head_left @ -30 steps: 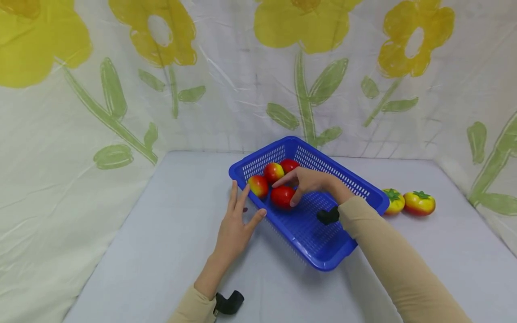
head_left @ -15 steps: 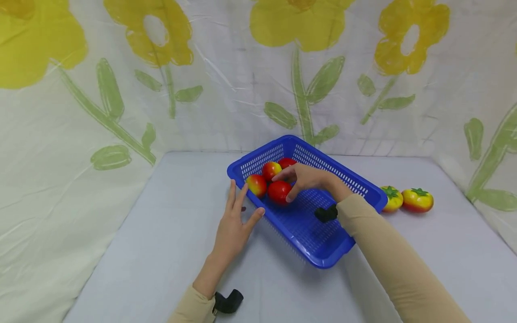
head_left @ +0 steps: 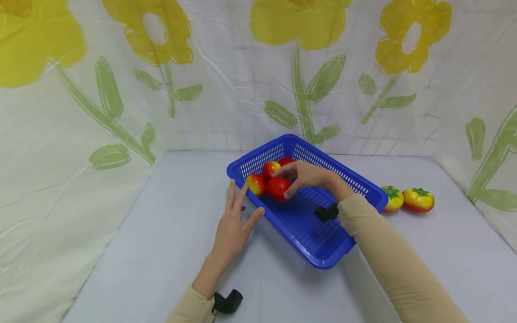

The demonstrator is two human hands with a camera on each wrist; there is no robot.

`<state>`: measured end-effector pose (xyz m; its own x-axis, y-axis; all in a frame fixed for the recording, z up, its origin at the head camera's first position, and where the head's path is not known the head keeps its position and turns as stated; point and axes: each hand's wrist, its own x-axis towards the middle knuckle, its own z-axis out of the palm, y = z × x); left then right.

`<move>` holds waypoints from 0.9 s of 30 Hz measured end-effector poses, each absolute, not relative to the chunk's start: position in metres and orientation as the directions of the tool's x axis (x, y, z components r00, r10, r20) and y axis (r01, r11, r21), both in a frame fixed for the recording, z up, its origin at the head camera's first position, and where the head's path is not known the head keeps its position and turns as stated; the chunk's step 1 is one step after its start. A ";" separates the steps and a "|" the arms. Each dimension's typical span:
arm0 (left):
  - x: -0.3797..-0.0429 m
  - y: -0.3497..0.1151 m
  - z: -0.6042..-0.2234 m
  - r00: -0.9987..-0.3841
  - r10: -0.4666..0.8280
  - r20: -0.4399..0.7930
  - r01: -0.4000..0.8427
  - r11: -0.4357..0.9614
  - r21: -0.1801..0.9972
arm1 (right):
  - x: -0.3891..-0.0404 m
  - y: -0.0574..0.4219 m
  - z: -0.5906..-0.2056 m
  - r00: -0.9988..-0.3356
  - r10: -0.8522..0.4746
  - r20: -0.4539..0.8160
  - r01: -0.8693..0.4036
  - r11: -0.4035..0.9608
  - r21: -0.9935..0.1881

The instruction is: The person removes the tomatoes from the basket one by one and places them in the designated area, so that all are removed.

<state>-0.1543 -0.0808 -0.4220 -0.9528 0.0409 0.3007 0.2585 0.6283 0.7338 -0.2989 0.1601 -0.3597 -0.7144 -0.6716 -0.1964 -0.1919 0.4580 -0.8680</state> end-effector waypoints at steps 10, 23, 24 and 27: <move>-0.155 -0.081 -0.423 -0.953 0.041 0.301 0.259 0.626 0.735 | -0.299 0.160 -0.359 -0.723 -0.672 -0.162 -0.216 0.442 -0.871; -0.154 -0.081 -0.422 -0.957 0.032 0.290 0.243 0.638 0.731 | -0.300 0.160 -0.362 -0.727 -0.675 -0.122 -0.236 0.413 -0.880; -0.154 -0.081 -0.422 -0.957 0.032 0.289 0.242 0.638 0.731 | -0.300 0.161 -0.362 -0.727 -0.677 -0.119 -0.237 0.410 -0.881; -0.154 -0.081 -0.421 -0.957 0.032 0.289 0.242 0.638 0.731 | -0.301 0.161 -0.362 -0.726 -0.678 -0.112 -0.237 0.399 -0.886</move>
<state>-0.1539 -0.0809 -0.4210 -0.9570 0.0317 0.2885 0.2416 0.6378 0.7313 -0.3006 0.1608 -0.3618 -0.7261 -0.6785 -0.1117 -0.2369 0.3993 -0.8857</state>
